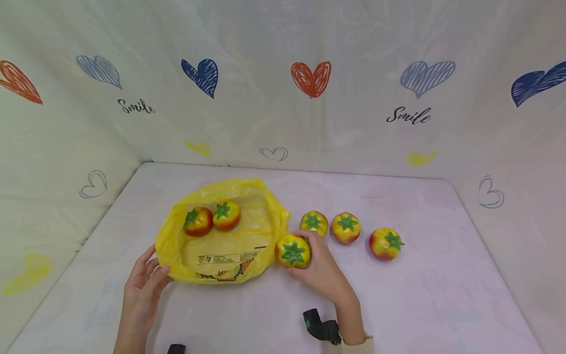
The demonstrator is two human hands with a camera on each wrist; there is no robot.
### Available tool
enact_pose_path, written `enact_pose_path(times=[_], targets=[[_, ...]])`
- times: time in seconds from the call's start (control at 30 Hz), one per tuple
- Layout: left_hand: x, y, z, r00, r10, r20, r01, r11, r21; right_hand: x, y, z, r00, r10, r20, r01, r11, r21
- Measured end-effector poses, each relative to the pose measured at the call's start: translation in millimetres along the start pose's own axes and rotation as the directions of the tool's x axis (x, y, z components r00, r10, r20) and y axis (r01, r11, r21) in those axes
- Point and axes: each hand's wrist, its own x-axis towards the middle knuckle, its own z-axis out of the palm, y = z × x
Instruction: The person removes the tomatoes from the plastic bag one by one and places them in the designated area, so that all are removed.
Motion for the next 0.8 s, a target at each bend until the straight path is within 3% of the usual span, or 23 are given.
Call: enact_pose_path(times=[0.17,0.4,0.8], targets=[[-0.4,0.2,0.4,1.0,0.003,0.002,-0.003,1.0,-0.005,-1.0,14,-8,0.999,0.029,0.017,-0.029,1.0,0.004],[-0.2,0.0,0.8,1.0,0.0,0.0,0.0,1.0,0.002,-2.2,29,-16,0.986,0.144,0.085,-0.148,0.988,0.048],[0.5,-1.1,-0.9,1.0,0.0,0.007,0.0,1.0,-0.007,-4.4,42,-24,0.974,0.176,0.145,-0.179,0.984,0.01]])
